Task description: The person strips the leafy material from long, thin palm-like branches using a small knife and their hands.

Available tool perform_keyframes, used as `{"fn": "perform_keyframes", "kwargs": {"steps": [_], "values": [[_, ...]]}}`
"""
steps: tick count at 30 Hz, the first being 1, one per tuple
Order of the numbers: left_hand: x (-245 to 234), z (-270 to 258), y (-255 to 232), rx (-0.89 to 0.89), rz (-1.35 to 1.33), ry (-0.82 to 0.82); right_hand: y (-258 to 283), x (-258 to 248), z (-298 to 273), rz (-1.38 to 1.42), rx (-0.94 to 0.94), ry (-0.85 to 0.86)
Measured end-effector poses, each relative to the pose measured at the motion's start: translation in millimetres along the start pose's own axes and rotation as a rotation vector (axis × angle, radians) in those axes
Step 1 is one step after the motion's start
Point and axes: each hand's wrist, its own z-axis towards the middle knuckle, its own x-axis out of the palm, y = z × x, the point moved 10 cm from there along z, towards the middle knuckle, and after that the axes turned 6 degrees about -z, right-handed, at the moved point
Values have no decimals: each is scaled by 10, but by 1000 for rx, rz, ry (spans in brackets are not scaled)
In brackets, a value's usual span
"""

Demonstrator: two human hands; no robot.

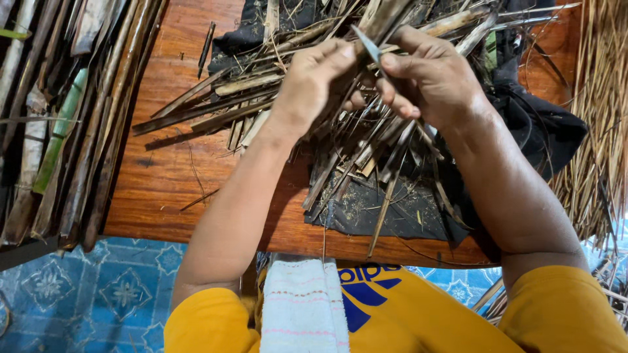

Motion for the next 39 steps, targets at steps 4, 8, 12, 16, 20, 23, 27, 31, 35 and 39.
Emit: {"fn": "perform_keyframes", "kwargs": {"steps": [4,8,12,16,20,23,27,31,35,39], "values": [[20,-42,-55,-145,-258,-20,-98,-231,91,11,27,-115],[14,-92,-15,-202,-97,-60,-91,-182,118,-26,-7,-88],[-106,106,287,-89,-92,-24,-103,-47,99,-89,-28,-21],[-80,57,168,-83,59,-53,-149,-11,115,-45,-55,20],[-104,52,145,-81,147,-61,-214,-102,132,-95,-22,-73],[-72,67,181,-85,252,-63,-149,-52,102,-173,-13,-91],[-54,93,249,-38,134,-62,-121,-51,83,-241,-30,-82],[-55,16,203,-159,74,-58,-98,-93,108,-110,-63,37],[-67,71,246,-178,-52,-31,29,-153,63,-9,-52,12],[-18,-13,134,-139,108,-13,65,-188,3,-69,-48,-120]]}}
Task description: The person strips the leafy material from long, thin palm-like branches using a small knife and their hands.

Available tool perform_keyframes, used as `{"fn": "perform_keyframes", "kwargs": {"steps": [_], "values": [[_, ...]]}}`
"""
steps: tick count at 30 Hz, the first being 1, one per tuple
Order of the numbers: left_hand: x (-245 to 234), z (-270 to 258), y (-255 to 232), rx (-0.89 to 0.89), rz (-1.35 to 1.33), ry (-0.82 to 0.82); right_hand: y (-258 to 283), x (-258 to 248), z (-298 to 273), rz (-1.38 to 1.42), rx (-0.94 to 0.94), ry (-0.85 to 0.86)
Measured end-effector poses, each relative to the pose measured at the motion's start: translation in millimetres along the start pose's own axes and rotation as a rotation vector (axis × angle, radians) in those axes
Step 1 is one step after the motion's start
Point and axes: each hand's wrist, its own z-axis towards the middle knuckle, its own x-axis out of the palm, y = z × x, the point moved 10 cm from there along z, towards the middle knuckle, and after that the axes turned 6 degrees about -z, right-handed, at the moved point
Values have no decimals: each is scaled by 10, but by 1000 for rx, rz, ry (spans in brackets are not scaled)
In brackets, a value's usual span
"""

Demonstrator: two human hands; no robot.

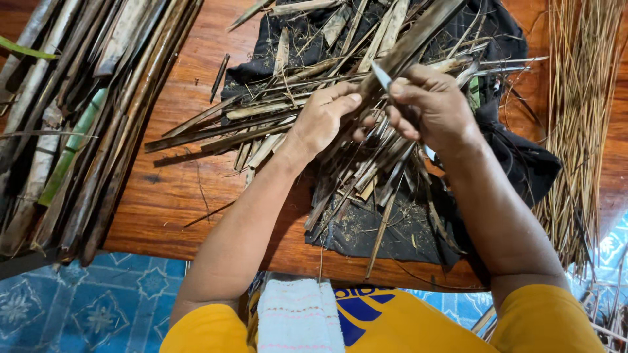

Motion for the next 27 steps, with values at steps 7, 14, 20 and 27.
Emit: {"fn": "perform_keyframes", "kwargs": {"steps": [7,14,20,27], "values": [[-94,191,104,271,-109,-53,-119,136,65,16,-174,-83],[-102,11,-110,414,348,-146,-77,201,34,7,-180,-79],[-53,48,-121,323,176,-53,-27,197,-9,23,-164,-56],[221,-223,-172,-45,-438,192,42,167,-20,33,-195,167]]}}
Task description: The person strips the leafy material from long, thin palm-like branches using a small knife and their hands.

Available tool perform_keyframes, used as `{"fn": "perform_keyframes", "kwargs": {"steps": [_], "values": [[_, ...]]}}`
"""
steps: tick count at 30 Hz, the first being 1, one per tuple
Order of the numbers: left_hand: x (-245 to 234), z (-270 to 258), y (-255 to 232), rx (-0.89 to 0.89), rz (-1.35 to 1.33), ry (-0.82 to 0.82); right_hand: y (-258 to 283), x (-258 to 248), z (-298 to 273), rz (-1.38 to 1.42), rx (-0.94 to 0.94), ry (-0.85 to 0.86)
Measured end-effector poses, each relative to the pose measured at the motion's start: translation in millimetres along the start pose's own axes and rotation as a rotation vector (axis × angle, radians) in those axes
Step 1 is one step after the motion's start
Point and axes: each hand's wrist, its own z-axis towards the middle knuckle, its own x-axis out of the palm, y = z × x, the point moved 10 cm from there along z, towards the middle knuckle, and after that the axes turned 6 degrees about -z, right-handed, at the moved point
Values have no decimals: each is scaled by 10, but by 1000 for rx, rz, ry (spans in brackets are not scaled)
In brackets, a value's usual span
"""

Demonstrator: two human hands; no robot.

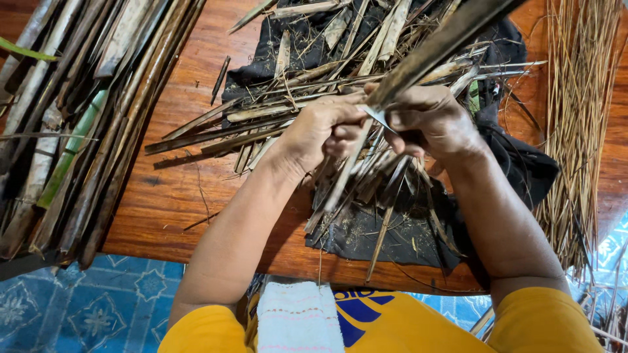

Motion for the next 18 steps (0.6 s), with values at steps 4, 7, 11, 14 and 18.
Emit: {"fn": "perform_keyframes", "kwargs": {"steps": [4,7,11,14,18], "values": [[100,33,205,-87,-102,201,38,4,-39,40,-41,115],[245,-24,116,-80,-126,240,78,102,-17,107,-77,203],[66,49,70,-15,11,140,76,87,13,56,-60,128],[-121,121,97,33,132,48,14,22,-1,20,-9,10],[-154,210,94,68,306,-48,-130,-191,-53,-7,117,-277]]}}
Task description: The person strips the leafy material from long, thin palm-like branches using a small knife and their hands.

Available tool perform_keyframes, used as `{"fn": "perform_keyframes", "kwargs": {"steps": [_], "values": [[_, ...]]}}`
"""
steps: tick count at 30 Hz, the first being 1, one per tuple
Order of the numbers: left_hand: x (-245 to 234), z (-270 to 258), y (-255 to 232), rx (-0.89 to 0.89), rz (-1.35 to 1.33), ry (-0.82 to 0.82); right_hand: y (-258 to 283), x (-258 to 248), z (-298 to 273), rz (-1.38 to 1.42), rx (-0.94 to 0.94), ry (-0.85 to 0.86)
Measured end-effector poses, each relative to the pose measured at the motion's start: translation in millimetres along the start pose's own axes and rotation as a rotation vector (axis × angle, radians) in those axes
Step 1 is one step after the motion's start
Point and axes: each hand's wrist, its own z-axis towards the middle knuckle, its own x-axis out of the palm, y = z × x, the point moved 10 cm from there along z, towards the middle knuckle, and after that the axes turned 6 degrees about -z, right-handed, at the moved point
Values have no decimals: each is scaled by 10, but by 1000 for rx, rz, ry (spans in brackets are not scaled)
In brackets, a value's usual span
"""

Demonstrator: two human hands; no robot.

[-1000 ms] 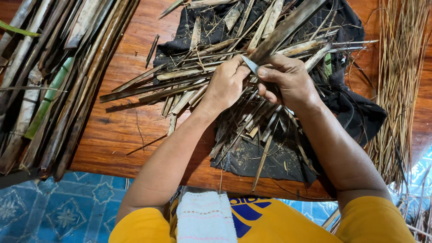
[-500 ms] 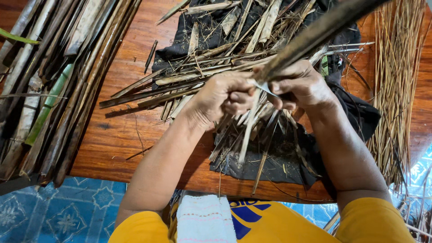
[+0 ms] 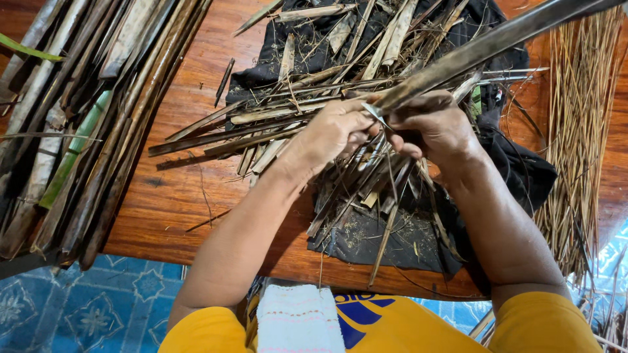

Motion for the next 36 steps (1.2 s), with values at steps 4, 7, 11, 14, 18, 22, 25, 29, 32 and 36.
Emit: {"fn": "perform_keyframes", "kwargs": {"steps": [4,7,11,14,18,22,25,29,32,36], "values": [[-15,-16,8,76,42,-22,9,27,-3,14,-11,-38],[26,-76,-101,33,31,5,29,44,-10,-8,-25,-30],[123,-115,222,-186,-441,201,157,153,-22,0,-124,222],[331,-148,277,-231,-591,384,255,276,-50,40,-176,417],[333,-106,367,-276,-620,441,326,360,-81,57,-170,389],[213,-69,349,-229,-511,265,134,158,-12,-29,-205,251],[30,60,435,-208,-383,158,104,38,-51,-145,-122,-66],[-136,169,577,-230,-315,68,293,100,-71,-286,-196,-213],[-197,151,595,-308,-205,49,438,-231,-65,-421,-78,-426],[-249,-149,106,-419,325,-145,377,-994,36,-292,-18,-648]]}}
